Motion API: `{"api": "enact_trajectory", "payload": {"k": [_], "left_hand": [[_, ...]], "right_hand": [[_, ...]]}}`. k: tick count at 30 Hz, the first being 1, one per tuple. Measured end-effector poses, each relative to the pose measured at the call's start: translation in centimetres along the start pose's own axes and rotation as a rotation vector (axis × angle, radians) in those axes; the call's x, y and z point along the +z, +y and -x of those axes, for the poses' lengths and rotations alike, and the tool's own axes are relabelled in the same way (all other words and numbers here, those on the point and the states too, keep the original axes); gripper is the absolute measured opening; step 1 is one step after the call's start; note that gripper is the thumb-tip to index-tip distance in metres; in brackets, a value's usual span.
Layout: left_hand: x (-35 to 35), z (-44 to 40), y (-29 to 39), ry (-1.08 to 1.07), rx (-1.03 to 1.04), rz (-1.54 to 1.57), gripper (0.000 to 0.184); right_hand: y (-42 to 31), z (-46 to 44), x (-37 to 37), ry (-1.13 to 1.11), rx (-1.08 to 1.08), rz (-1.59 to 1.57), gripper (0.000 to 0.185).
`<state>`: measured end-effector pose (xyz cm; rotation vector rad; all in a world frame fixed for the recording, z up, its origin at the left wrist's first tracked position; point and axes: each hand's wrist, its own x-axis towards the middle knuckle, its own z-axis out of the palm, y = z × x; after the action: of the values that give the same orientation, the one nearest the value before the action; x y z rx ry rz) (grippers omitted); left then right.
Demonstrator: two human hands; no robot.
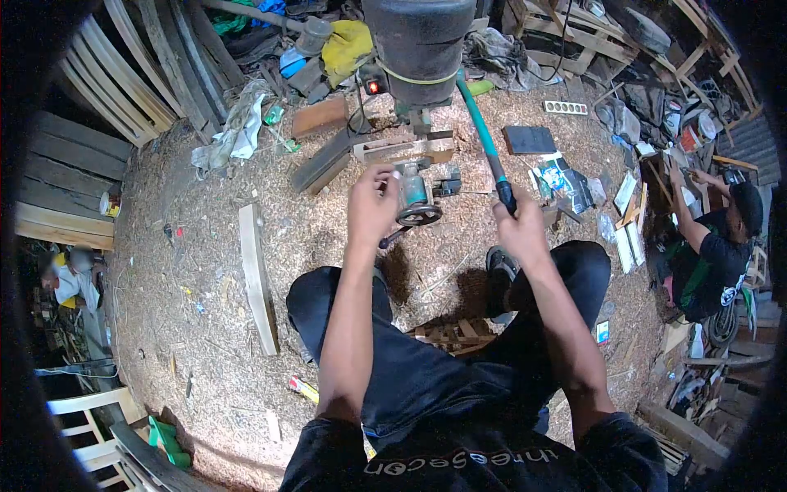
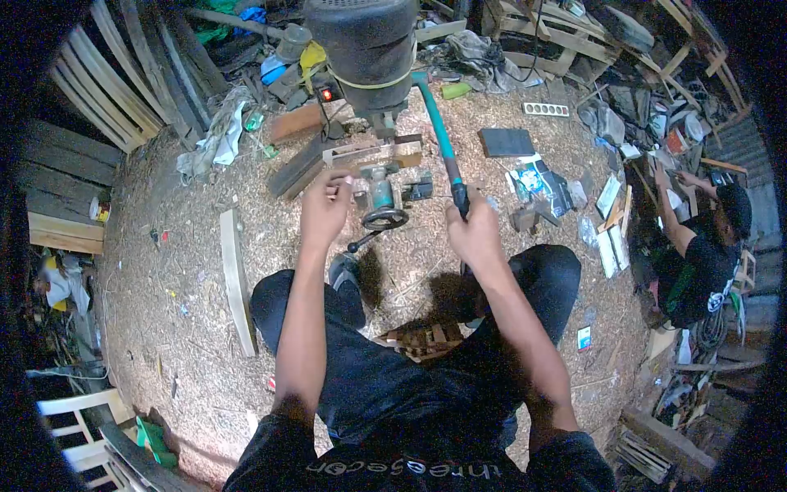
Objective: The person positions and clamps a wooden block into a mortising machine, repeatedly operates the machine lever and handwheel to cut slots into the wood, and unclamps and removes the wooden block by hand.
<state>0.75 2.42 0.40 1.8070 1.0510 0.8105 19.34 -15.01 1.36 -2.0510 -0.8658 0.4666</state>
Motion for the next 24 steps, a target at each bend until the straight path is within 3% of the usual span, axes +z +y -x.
{"api": "enact_trajectory", "payload": {"k": [4, 6, 9, 12, 15, 17, 19, 22, 24], "left_hand": [[-1.1, -0.6, 0.1, 0.076, 0.032, 0.009, 0.019], [-0.9, -0.8, -0.2, 0.071, -0.002, 0.036, 0.019], [-0.8, -0.9, 0.4, 0.078, -0.006, 0.026, 0.019], [-0.6, -0.7, 0.4, 0.079, -0.008, 0.009, 0.02], [-0.4, -0.9, -0.5, 0.076, 0.02, -0.043, 0.021], [-0.5, -1.3, -0.3, 0.083, 0.042, -0.099, 0.022], [-0.7, -1.0, 0.2, 0.093, 0.038, -0.164, 0.022], [-0.4, -1.2, 0.0, 0.085, 0.018, 0.012, 0.021], [-0.1, -1.2, 0.0, 0.064, -0.002, 0.018, 0.02]], "right_hand": [[-4.4, -1.0, -2.9, -0.064, 0.037, 0.07, 0.036], [-4.6, -2.1, -3.5, -0.025, -0.082, 0.058, 0.042], [-11.0, -3.9, -7.6, -0.06, -0.133, 0.134, 0.044], [-19.0, -5.9, -10.9, -0.227, 0.034, 0.142, 0.044], [-21.5, -9.2, -11.1, 0.055, -0.307, 0.362, 0.035], [-23.7, -9.7, -11.2, 0.23, -0.432, 0.263, 0.036], [-24.4, -12.7, -11.0, 0.3, -0.346, -0.028, 0.05], [-23.0, -18.9, -8.9, 0.41, -0.792, -0.682, 0.045], [-23.9, -20.6, -8.7, 0.482, -0.788, -0.639, 0.044]]}}
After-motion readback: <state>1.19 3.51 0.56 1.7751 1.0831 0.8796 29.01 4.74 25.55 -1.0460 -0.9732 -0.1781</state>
